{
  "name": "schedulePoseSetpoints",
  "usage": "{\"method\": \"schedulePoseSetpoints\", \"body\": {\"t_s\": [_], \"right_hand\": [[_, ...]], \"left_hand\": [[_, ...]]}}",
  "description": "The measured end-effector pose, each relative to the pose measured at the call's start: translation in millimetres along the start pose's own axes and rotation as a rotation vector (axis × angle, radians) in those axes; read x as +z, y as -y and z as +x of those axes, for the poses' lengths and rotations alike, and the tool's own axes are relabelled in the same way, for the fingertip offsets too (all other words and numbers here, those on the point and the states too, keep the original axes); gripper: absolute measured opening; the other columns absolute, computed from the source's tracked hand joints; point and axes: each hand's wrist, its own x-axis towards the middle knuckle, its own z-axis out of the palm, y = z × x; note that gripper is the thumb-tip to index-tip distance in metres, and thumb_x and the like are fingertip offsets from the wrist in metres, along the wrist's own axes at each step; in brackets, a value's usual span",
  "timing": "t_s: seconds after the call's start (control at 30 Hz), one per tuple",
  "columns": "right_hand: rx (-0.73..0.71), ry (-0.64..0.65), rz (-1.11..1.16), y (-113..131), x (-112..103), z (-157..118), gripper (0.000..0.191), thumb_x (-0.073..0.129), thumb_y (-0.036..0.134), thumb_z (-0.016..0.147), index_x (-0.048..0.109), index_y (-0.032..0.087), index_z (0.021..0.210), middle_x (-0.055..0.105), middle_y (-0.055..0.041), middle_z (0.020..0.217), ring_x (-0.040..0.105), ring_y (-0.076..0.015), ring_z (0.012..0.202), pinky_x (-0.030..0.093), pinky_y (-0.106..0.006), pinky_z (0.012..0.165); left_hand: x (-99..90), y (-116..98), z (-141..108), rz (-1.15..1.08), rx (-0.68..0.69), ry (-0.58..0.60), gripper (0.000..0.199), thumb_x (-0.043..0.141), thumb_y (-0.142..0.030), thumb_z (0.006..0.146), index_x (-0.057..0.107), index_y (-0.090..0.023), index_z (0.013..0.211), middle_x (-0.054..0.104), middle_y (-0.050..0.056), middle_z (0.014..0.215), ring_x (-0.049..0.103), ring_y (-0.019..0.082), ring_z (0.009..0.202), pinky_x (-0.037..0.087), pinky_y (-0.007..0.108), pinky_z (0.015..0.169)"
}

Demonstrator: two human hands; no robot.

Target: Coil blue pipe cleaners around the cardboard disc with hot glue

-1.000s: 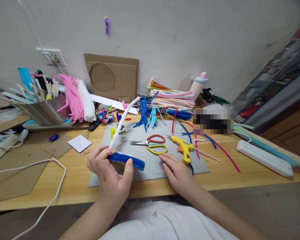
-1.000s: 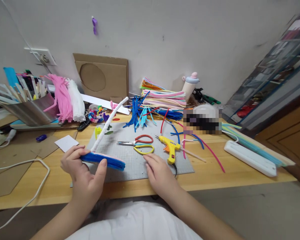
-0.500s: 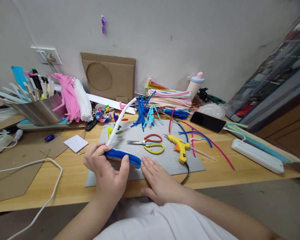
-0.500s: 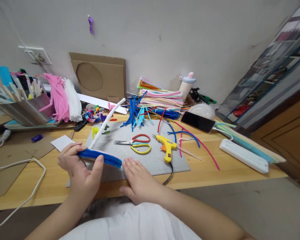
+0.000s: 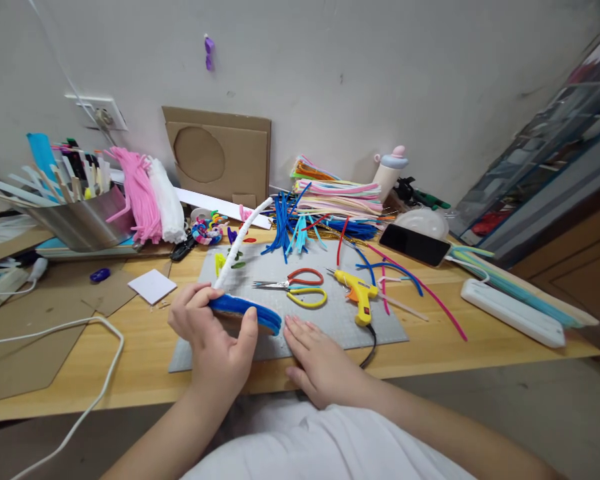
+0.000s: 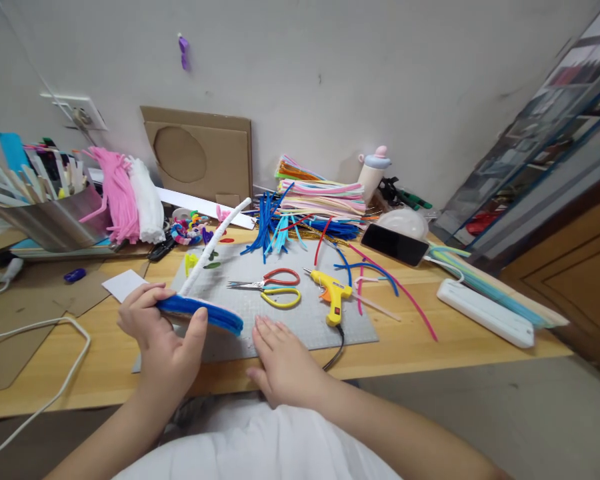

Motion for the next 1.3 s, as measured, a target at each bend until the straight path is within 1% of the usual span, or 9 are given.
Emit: {"method": "schedulePoseSetpoints", "body": {"t_s": [0.17,0.33,0.47,0.57,0.67,0.8,0.93,1.1,1.3], "right_hand": [[-0.026,0.037,-0.019,3,-2,2,0.068,0.05,0.032,0.094,0.033,-0.002,0.151,0.024,-0.0219,0.16,0.022,-0.0326,0.151,0.022,-0.05,0.123],[-0.059,-0.038,0.03,-6,-3,1,0.059,0.044,0.03,0.097,0.038,0.009,0.152,0.03,-0.013,0.161,0.029,-0.0271,0.149,0.026,-0.048,0.122],[-0.086,-0.12,0.066,-9,-1,3,0.056,0.051,0.03,0.096,0.042,0.016,0.149,0.037,-0.0122,0.158,0.035,-0.026,0.147,0.029,-0.048,0.12],[-0.093,-0.17,0.081,-9,2,4,0.05,0.057,0.027,0.092,0.051,0.016,0.141,0.045,-0.0142,0.154,0.042,-0.027,0.143,0.032,-0.047,0.118],[-0.105,-0.193,0.13,-8,3,4,0.033,0.059,0.02,0.089,0.062,0.014,0.122,0.05,-0.017,0.15,0.045,-0.0281,0.14,0.033,-0.048,0.116],[-0.057,-0.267,0.535,-14,4,0,0.02,0.062,0.012,0.082,0.068,0.018,0.1,0.058,-0.0151,0.142,0.049,-0.0285,0.136,0.031,-0.051,0.116],[0.082,-0.397,0.921,-27,1,0,0.019,0.067,0.017,0.079,0.07,0.022,0.097,0.07,-0.009,0.119,0.06,-0.0242,0.117,0.039,-0.048,0.109],[0.192,-0.452,1.268,-34,-6,9,0.031,0.077,0.029,0.073,0.071,0.021,0.102,0.069,-0.002,0.088,0.066,-0.0161,0.083,0.054,-0.034,0.083],[0.291,-0.499,1.601,-27,-10,17,0.036,0.093,0.031,0.052,0.07,0.019,0.077,0.066,0.0045,0.065,0.063,-0.0081,0.059,0.052,-0.02,0.06]], "left_hand": [[0.2,1,0,0.011,0.008,-0.004,0.037,0.06,-0.035,0.084,0.04,-0.022,0.112,0.045,0.014,0.119,0.042,0.033,0.119,0.031,0.056,0.102],[-3.8,2,-3,0.007,0.014,-0.01,0.038,0.061,-0.033,0.083,0.041,-0.022,0.113,0.045,0.015,0.121,0.042,0.034,0.12,0.03,0.058,0.103],[-3.3,1,-4,0.006,0.022,-0.017,0.04,0.062,-0.034,0.082,0.04,-0.022,0.113,0.044,0.015,0.121,0.041,0.034,0.12,0.03,0.058,0.104],[-0.6,1,-2,0.014,0.02,-0.016,0.04,0.062,-0.034,0.083,0.04,-0.022,0.113,0.044,0.014,0.121,0.041,0.034,0.121,0.03,0.057,0.104],[1.7,1,0,0.023,0.006,0.002,0.039,0.061,-0.035,0.083,0.039,-0.022,0.114,0.044,0.014,0.122,0.041,0.033,0.122,0.03,0.056,0.105],[2.5,-1,1,0.027,0.013,0.018,0.039,0.059,-0.037,0.084,0.039,-0.022,0.114,0.044,0.014,0.123,0.04,0.033,0.124,0.029,0.056,0.105],[2.5,-2,1,0.024,0.018,0.025,0.038,0.059,-0.037,0.084,0.039,-0.023,0.113,0.044,0.014,0.123,0.039,0.033,0.124,0.029,0.056,0.105],[4.4,0,2,0.034,0.026,0.036,0.038,0.059,-0.037,0.085,0.039,-0.022,0.113,0.044,0.014,0.123,0.04,0.033,0.123,0.029,0.056,0.106],[5.4,1,3,0.03,0.029,0.032,0.037,0.056,-0.039,0.087,0.039,-0.021,0.114,0.044,0.015,0.123,0.04,0.033,0.122,0.029,0.055,0.105]]}}
